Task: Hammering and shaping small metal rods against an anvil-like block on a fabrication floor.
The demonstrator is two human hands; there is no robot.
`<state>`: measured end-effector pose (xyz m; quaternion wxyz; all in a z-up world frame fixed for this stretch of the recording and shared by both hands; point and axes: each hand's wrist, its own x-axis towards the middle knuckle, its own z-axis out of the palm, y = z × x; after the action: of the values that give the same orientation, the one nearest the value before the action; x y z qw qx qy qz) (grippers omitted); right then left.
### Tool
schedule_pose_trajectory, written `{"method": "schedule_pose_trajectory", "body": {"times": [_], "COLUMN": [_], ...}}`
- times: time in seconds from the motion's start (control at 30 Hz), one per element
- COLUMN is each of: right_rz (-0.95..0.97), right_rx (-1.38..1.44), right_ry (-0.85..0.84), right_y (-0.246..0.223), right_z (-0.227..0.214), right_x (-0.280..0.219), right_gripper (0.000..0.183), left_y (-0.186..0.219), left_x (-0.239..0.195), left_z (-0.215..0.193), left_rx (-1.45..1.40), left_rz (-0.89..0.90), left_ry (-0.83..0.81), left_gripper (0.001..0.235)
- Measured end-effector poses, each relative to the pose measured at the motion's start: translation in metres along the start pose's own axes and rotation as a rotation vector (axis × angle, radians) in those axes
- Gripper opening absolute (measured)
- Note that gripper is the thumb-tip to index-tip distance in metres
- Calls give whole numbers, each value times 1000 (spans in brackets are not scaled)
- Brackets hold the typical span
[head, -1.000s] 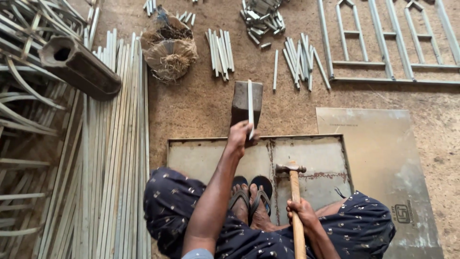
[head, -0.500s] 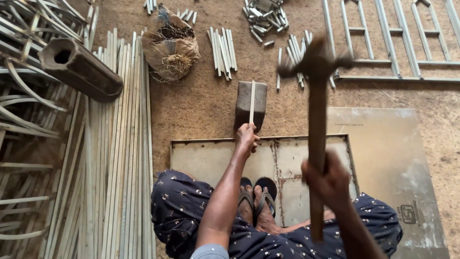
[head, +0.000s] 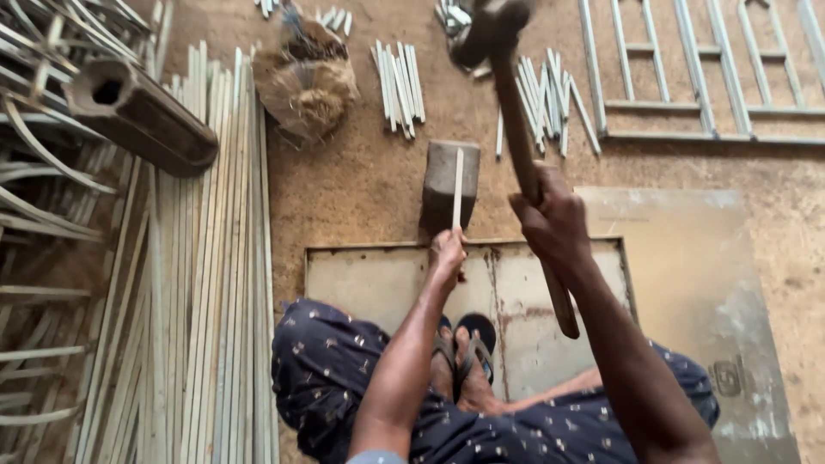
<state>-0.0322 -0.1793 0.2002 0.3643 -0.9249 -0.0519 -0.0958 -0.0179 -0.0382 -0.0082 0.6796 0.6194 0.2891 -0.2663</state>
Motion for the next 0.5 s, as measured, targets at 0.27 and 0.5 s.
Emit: {"method": "schedule_pose_trajectory", "body": {"times": [0.27,0.5], "right_rz": [139,175], "right_rx": [-207,224], "right_ry": [-21,-42], "right_y": [97,12], "right_z": [60,-9], "right_x": [-21,-10], "right_gripper": [21,20], "left_y": [-1,-25], "left_x": [-3,10], "left_z": [-10,-15], "left_rx": [-72,-114], "left_rz": [15,-8], "left_ry": [-43,-29], "left_gripper": [42,43]}}
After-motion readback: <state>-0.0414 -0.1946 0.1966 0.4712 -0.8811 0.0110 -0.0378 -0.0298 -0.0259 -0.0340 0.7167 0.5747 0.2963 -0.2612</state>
